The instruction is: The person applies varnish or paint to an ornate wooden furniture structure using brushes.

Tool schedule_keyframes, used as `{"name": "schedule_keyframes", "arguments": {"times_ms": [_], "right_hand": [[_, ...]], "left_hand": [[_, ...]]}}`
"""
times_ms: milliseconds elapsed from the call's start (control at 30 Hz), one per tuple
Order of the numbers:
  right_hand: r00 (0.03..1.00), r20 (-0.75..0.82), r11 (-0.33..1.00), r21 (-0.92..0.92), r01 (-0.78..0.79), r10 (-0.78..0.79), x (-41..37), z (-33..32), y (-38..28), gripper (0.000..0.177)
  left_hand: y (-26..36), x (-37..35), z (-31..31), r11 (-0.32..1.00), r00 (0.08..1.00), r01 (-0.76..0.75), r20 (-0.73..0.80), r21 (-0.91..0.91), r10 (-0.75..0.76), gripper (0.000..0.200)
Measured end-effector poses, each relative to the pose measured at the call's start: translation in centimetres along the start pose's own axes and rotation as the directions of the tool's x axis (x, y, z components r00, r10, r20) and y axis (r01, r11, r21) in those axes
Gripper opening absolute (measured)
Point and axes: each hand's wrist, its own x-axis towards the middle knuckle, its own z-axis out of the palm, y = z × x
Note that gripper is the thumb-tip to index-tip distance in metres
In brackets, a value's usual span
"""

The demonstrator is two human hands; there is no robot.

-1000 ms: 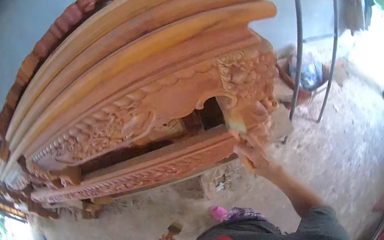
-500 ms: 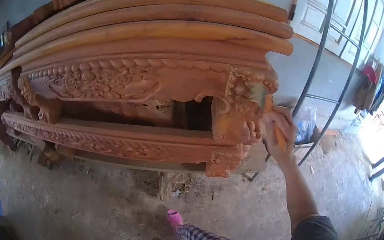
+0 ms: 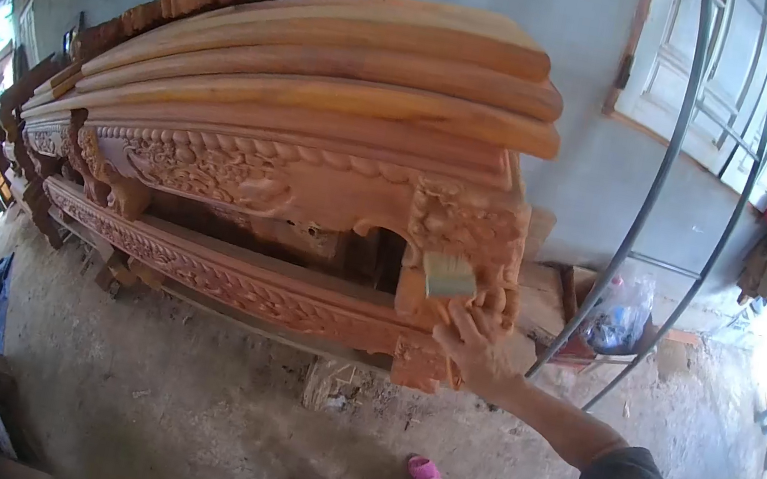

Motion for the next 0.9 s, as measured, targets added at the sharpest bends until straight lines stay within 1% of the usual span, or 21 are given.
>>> {"name": "schedule_keyframes", "arguments": {"times_ms": [33,67,133,167,200,233,267,300,333,400,467,500,567,600,633,667,700,733,800,833,900], "right_hand": [[1.0,0.011,1.0,0.023,-0.013,0.013,-1.8,2.1,1.0,0.026],[0.981,0.149,0.958,0.236,-0.161,0.128,-3.9,4.5,1.9,0.023],[0.931,0.312,0.848,0.427,-0.314,0.188,-6.1,4.8,3.6,0.021],[0.979,0.2,0.801,0.579,-0.155,0.045,-5.5,2.3,5.0,0.02],[0.997,0.071,0.731,0.678,-0.069,0.028,-4.7,-0.1,5.6,0.019],[0.998,-0.059,0.658,0.752,0.038,0.01,-4.0,-2.4,6.2,0.018],[0.978,-0.171,0.599,0.798,0.066,0.12,-2.9,-4.7,5.9,0.017],[0.954,-0.294,0.718,0.677,0.16,0.064,-2.0,-7.5,6.2,0.017],[0.911,-0.412,0.818,0.522,0.243,-0.008,-1.3,-9.3,6.5,0.017],[0.905,-0.426,0.883,0.426,0.198,0.003,-0.9,-9.3,6.7,0.017],[0.902,-0.432,0.937,0.32,0.137,0.016,-1.0,-7.6,7.2,0.018],[0.915,-0.401,0.962,0.225,0.156,-0.055,-1.5,-5.0,7.3,0.021],[0.945,-0.274,0.964,0.142,0.226,-0.181,-3.5,-1.8,6.8,0.026],[0.953,-0.183,0.95,0.157,0.27,-0.24,-5.7,-0.5,6.6,0.026],[0.993,-0.06,0.936,0.331,0.119,-0.105,-8.6,5.3,7.2,0.028],[0.996,0.087,0.879,0.475,-0.052,0.012,-11.3,10.3,7.7,0.03],[0.991,0.131,0.821,0.562,-0.099,0.03,-13.3,10.1,7.3,0.026],[0.988,0.149,0.789,0.603,-0.115,0.03,-13.8,9.2,7.9,0.023],[0.983,0.179,0.659,0.735,-0.16,0.038,-14.1,6.6,9.0,0.017],[0.98,0.192,0.546,0.816,-0.187,0.049,-13.9,5.0,9.2,0.014],[0.997,-0.053,0.58,0.814,0.015,0.049,-11.0,0.8,10.5,0.014]], "left_hand": [[-0.9,-1.3,1.0,1.0,1.0,0.001,0.022,-0.009,-0.001,0.02],[-2.0,-2.4,2.2,1.0,0.999,0.006,0.045,-0.02,-0.005,0.02],[-3.4,-5.8,7.0,0.996,0.993,0.047,0.115,-0.081,-0.037,0.019],[-3.4,-8.2,9.7,0.99,0.987,0.083,0.143,-0.113,-0.066,0.019],[-5.3,-6.0,10.5,0.989,0.879,-0.144,0.457,-0.017,0.136,0.022],[-3.2,-9.5,14.9,0.968,0.84,-0.246,0.489,-0.039,0.234,0.018],[-1.0,-13.2,19.4,0.936,0.791,-0.345,0.516,-0.068,0.329,0.016],[1.2,-16.9,23.9,0.894,0.733,-0.437,0.535,-0.104,0.42,0.015],[3.8,-20.4,26.7,0.816,0.623,-0.578,0.636,-0.017,0.455,0.01],[5.5,-24.5,32.3,0.435,0.231,-0.889,0.678,-0.144,0.698,0.014],[6.7,-29.3,36.7,0.01,-0.123,-0.979,0.628,-0.204,0.768,0.017],[5.6,-29.8,38.3,0.214,-0.014,-0.947,0.698,-0.239,0.716,0.019],[2.0,-27.9,40.8,0.34,0.032,-0.907,0.764,-0.249,0.645,0.025],[0.6,-28.0,40.7,0.302,0.034,-0.932,0.784,-0.199,0.62,0.027],[-0.8,-28.2,40.5,0.259,0.036,-0.954,0.803,-0.15,0.595,0.029],[-1.9,-28.2,39.4,0.093,-0.063,-0.985,0.815,-0.143,0.576,0.031],[-3.0,-28.3,38.2,-0.076,-0.162,-0.987,0.819,-0.144,0.551,0.034],[-4.5,-27.0,37.3,-0.387,-0.401,-0.895,0.778,-0.22,0.484,0.037],[-6.0,-25.6,35.1,0.129,-0.118,-0.981,0.975,-0.143,0.186,0.028],[-5.7,-25.7,34.7,0.119,-0.115,-0.983,0.978,-0.137,0.173,0.028],[-4.6,-26.9,33.7,0.226,-0.046,-0.972,0.997,-0.059,0.06,0.02]]}}
